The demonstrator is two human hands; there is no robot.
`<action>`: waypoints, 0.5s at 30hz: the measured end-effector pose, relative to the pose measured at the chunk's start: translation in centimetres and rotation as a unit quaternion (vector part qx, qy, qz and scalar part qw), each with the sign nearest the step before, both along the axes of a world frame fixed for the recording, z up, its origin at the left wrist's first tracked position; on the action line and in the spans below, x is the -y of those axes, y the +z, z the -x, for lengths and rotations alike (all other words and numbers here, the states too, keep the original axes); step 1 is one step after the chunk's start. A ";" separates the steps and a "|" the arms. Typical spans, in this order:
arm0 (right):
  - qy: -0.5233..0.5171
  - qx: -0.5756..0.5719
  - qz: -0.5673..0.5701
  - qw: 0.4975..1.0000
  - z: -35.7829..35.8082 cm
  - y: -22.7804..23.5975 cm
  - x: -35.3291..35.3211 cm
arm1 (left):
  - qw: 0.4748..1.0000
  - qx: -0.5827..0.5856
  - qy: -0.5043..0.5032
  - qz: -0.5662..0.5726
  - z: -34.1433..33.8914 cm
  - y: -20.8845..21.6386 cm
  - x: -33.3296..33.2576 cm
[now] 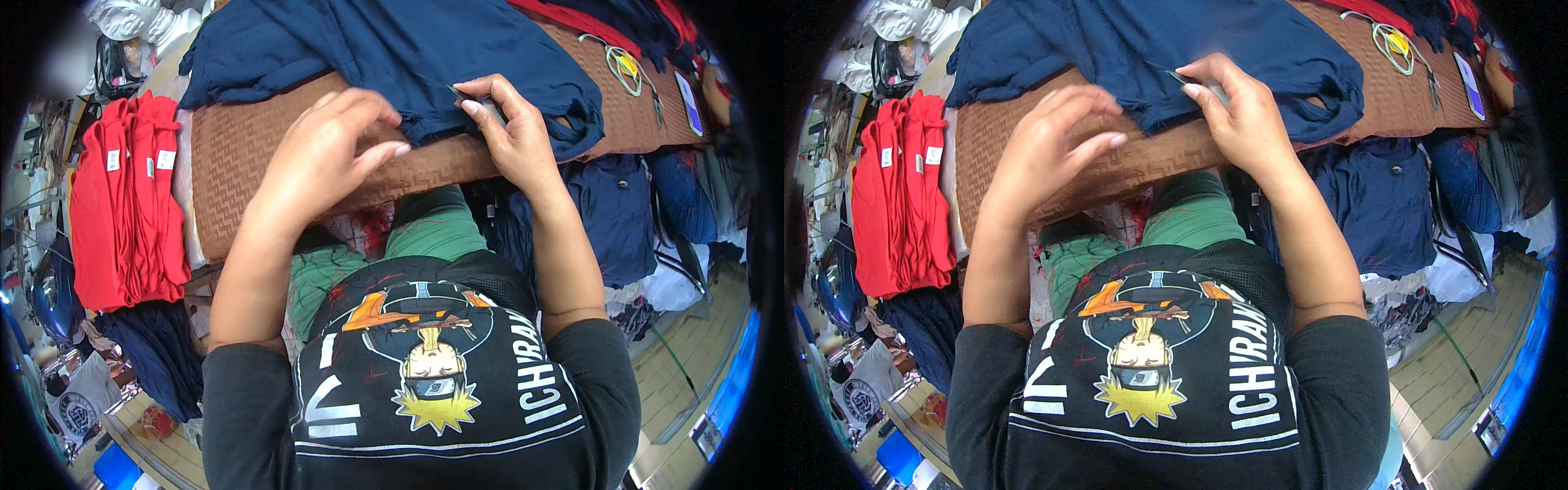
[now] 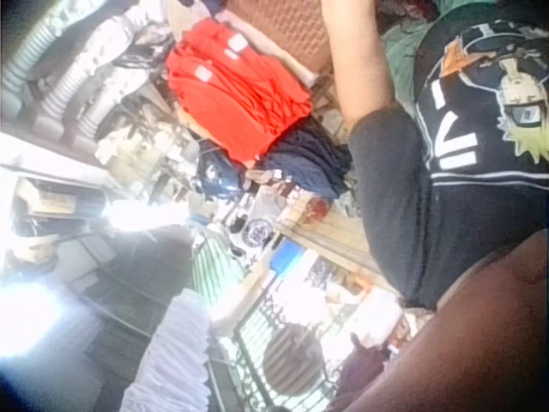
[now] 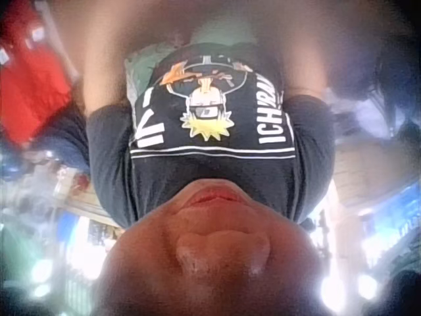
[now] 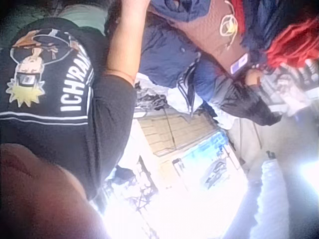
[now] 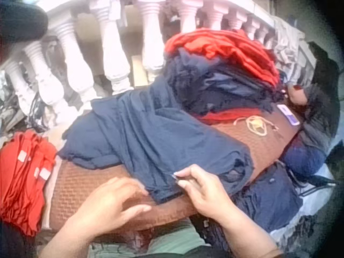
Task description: The person sorts and organizes textile garments on a padded work surface, removing labels and adjusting shirts. They use a small cutting tool to clip threads or attachments, then fold and pile the garments.
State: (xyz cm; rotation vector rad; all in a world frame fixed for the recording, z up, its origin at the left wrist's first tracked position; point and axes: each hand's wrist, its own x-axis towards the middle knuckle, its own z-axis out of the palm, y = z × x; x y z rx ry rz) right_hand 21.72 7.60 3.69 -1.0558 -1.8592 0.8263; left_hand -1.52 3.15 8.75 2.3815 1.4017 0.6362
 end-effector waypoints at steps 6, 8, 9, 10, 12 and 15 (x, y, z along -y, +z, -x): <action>0.023 -0.029 0.016 0.999 1.0 -0.1 0.2 | 0.992 -0.020 0.002 -0.121 -1.9 -3.0 -2.5; 0.036 -0.041 0.034 0.998 1.2 -0.4 0.3 | 0.993 -0.009 -0.006 -0.114 -1.8 -3.6 -3.0; 0.047 -0.048 0.049 0.997 1.2 -0.8 0.3 | 0.997 0.002 0.001 -0.082 -1.8 -3.6 -3.0; 0.054 -0.047 0.073 0.995 1.2 -0.9 0.3 | 0.999 0.013 0.008 -0.051 -1.8 -3.6 -2.9; 0.069 -0.044 0.120 0.989 1.2 -1.0 0.3 | 1.000 0.012 0.020 -0.008 -1.7 -3.5 -2.7; 0.083 -0.045 0.142 0.985 1.1 -0.7 0.2 | 0.999 -0.011 0.032 0.017 -1.5 -3.2 -2.8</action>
